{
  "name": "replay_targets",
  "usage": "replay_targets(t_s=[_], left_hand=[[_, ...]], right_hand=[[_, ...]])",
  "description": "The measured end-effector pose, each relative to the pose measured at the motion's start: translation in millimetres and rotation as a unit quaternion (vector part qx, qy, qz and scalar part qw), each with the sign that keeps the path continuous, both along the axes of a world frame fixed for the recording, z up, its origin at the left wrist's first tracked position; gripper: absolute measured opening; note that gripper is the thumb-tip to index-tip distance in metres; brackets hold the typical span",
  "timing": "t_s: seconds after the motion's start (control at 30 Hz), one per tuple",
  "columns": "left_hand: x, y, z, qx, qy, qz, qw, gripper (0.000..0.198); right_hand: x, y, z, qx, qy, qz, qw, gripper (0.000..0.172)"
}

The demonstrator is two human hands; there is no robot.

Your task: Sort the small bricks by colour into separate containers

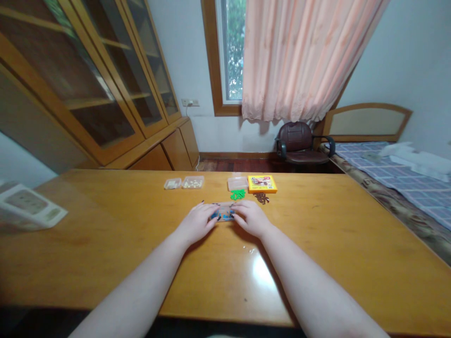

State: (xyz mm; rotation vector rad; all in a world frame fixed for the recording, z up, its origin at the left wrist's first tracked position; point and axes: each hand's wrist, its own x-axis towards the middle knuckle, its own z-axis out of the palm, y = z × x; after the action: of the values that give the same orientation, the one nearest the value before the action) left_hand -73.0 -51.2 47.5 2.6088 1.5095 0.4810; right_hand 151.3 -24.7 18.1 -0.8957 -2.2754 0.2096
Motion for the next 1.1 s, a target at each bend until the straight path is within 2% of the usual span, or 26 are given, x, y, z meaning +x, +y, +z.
replay_targets(t_s=[0.1,0.4,0.57,0.7,0.83,0.9,1.0,1.1], left_hand=[[7,-7,0.3,-0.024,0.042,0.005,0.999,0.039],[26,-18,-6.4,-0.091,0.139,0.044,0.985,0.075],[29,-20,-7.2,-0.113,0.152,0.044,0.981,0.081],[31,-19,-14.9,-0.099,0.156,0.051,0.981,0.084],[26,-11,-26.1,-0.066,0.149,0.07,0.984,0.081],[20,-4,-29.9,-0.056,0.145,0.1,0.983,0.076],[11,10,-33.5,-0.041,0.142,0.132,0.98,0.069],[7,26,-35.9,-0.045,0.142,0.152,0.977,0.07]], right_hand=[[-1,1,-0.5,0.016,-0.026,0.025,0.999,0.022],[-6,1,4.5,-0.04,-0.052,0.068,0.996,0.027],[-7,1,6.0,-0.06,-0.054,0.073,0.994,0.029],[-7,1,4.9,-0.067,-0.066,0.07,0.993,0.031],[-6,2,1.5,-0.035,-0.073,0.042,0.996,0.032],[-3,4,-1.0,-0.012,-0.061,0.014,0.998,0.029],[0,8,-5.4,0.006,-0.032,-0.018,0.999,0.026],[1,10,-8.9,0.008,-0.015,-0.021,1.0,0.025]])
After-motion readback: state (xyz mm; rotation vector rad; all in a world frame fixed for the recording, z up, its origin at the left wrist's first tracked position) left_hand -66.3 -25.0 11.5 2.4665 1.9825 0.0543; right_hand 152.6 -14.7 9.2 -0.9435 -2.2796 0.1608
